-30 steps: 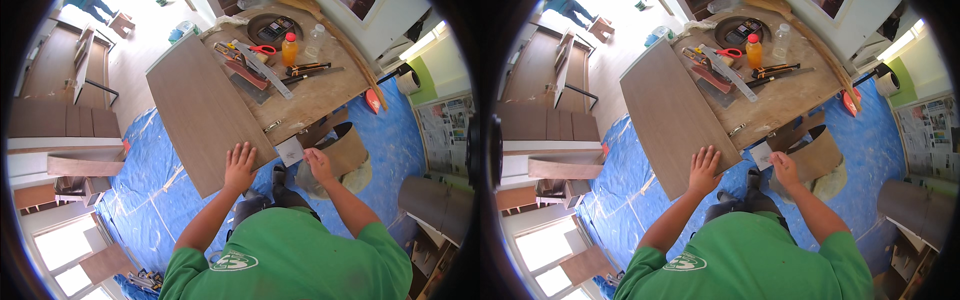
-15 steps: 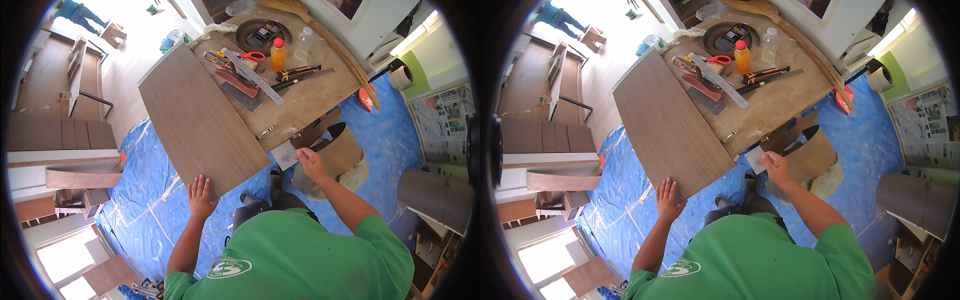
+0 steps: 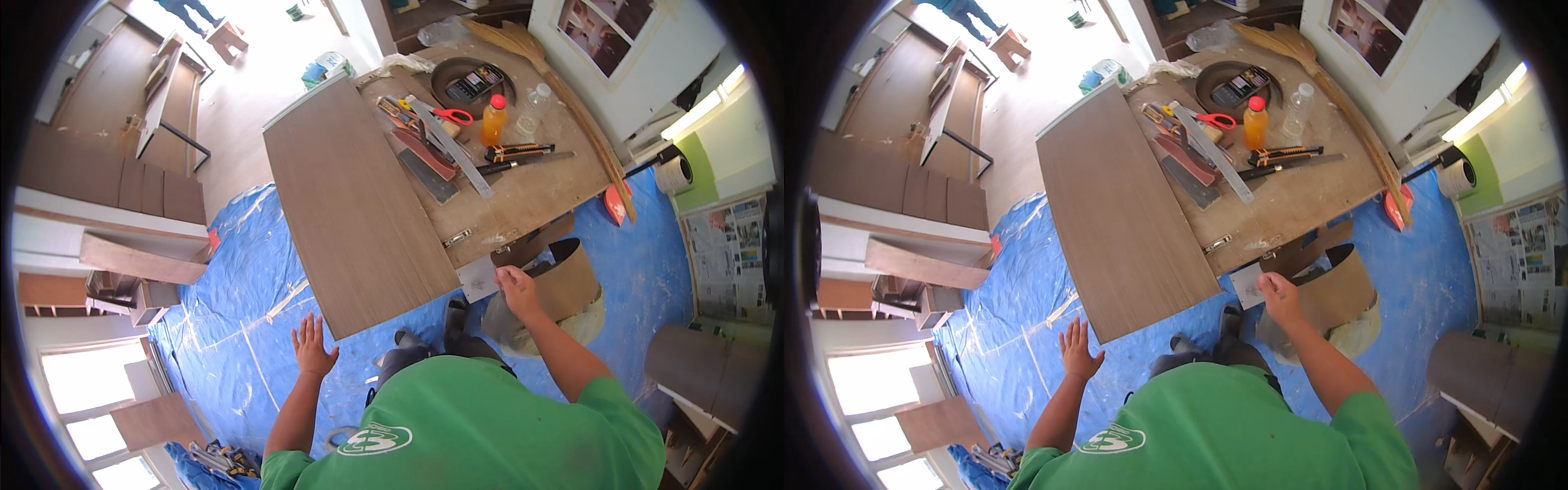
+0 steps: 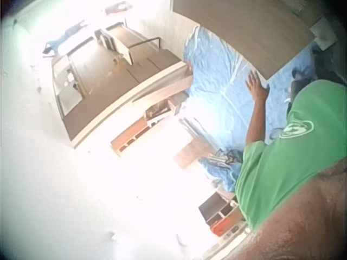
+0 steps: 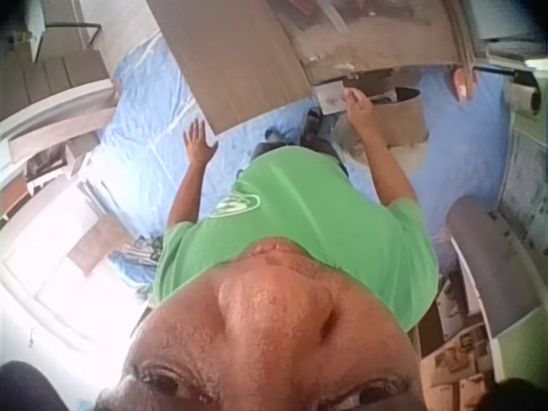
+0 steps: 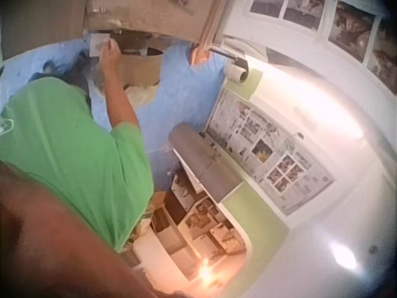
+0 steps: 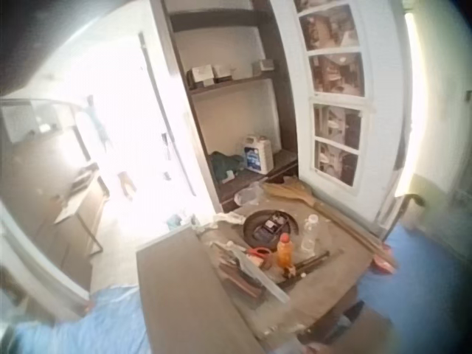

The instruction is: The person applies edge banding to a wooden cabinet door using a utility knife and a metal straightedge. They trim excess material along the edges, then press the banding into place and smooth it down by hand.

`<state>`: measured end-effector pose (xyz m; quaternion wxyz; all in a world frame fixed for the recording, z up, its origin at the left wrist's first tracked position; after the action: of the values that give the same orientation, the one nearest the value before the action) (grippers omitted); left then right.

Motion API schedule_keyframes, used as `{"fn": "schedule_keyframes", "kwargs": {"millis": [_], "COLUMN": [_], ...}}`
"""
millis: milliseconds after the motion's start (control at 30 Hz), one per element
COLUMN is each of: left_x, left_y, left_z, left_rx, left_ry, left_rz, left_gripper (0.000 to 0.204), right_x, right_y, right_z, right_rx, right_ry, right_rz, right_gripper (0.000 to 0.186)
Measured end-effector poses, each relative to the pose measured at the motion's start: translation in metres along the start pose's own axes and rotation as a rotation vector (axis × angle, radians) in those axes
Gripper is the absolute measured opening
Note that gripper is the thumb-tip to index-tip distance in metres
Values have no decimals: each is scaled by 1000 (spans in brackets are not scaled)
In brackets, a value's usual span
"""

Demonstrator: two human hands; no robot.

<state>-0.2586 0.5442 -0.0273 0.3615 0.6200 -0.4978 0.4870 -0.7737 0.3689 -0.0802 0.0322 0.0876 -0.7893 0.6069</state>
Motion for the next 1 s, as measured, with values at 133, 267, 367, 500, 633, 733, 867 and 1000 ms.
{"fn": "schedule_keyframes", "kwargs": {"millis": [133,267,367,500,633,733,867,1000], "left_x": [-19,-90,-134,-138,-134,-76,25,104], "left_y": [-52,-126,-146,-151,-186,-193,-157,-59], "left_z": [-44,-101,-136,-131,-57,33,135,218], "left_rx": [228,605,764,597,530,370,-160,-459], "left_ry": [-5,-242,-409,-327,-305,-113,273,408], "left_rz": [-135,-409,-530,-329,-403,-650,-629,-647], "left_gripper": [88,47,53,56,48,49,72,64], "right_x": [1,-2,-10,-25,-33,-31,-81,-111], "right_y": [-7,-8,-15,-28,-43,-57,-101,-104], "right_z": [3,6,7,5,-4,-25,-69,-100], "right_rx": [1,10,29,60,87,141,-148,72], "right_ry": [44,74,85,134,274,389,401,421], "right_rz": [51,-14,-62,-74,-119,-346,-331,-535], "right_gripper": [25,25,26,28,25,37,43,36]}}
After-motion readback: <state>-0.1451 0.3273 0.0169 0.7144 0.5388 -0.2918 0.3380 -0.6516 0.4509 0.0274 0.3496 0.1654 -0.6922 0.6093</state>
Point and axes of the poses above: each hand's wrist, its own z-axis towards the middle knuckle, its own x-axis out of the back of the hand, y = z × x, the point moved 10 cm from there along z, towards the middle knuckle, and after that the axes turned 3 degrees about x, right-handed, at the moved point
